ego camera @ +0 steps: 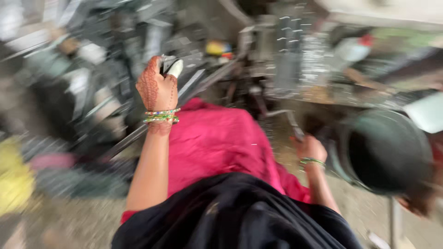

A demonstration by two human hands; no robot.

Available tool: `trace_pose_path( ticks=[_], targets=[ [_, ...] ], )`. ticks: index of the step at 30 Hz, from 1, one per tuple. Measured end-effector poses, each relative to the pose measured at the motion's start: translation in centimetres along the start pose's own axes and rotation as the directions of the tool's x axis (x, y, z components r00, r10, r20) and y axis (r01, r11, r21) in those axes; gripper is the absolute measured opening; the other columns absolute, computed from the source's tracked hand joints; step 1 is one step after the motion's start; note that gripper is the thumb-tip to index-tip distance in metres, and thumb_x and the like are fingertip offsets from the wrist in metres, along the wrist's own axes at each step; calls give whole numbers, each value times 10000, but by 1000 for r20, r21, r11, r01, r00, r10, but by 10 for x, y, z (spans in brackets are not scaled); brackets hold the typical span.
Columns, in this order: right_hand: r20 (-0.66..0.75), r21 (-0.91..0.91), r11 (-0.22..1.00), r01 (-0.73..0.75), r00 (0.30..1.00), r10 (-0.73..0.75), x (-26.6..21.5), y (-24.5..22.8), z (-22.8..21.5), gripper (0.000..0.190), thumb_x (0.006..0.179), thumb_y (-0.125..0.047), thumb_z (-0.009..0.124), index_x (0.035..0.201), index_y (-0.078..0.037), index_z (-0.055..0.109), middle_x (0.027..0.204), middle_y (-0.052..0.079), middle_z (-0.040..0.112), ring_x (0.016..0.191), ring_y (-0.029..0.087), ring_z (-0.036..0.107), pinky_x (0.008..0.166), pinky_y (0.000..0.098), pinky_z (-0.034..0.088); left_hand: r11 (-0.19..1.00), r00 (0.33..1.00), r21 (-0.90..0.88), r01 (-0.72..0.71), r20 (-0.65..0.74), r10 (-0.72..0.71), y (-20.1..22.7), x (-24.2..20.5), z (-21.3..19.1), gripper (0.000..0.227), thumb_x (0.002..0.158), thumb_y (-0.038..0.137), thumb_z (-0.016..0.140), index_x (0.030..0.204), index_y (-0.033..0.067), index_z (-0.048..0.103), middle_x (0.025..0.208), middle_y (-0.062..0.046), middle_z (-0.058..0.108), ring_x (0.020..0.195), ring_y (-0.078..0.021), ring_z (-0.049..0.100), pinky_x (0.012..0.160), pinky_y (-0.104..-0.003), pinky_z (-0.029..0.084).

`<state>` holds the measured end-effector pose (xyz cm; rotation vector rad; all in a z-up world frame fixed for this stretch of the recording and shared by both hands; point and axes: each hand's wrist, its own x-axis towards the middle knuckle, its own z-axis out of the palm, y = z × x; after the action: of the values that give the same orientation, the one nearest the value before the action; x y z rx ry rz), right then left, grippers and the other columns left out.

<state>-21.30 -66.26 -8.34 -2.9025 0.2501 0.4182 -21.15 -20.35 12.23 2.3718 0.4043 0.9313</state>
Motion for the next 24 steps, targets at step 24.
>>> trace_pose_path(
  ticks=[24],
  targets=[
    [53,70,998,-2,999,-2,19,18,48,517,870,-632,694,898,-116,726,888,201,725,852,397,700,671,485,530,816,686,213,-538,673,276,144,-69,220,175,956,228,623,999,138,767,1106,-64,707,1155,-234,544,951,-424,379]
  ],
)
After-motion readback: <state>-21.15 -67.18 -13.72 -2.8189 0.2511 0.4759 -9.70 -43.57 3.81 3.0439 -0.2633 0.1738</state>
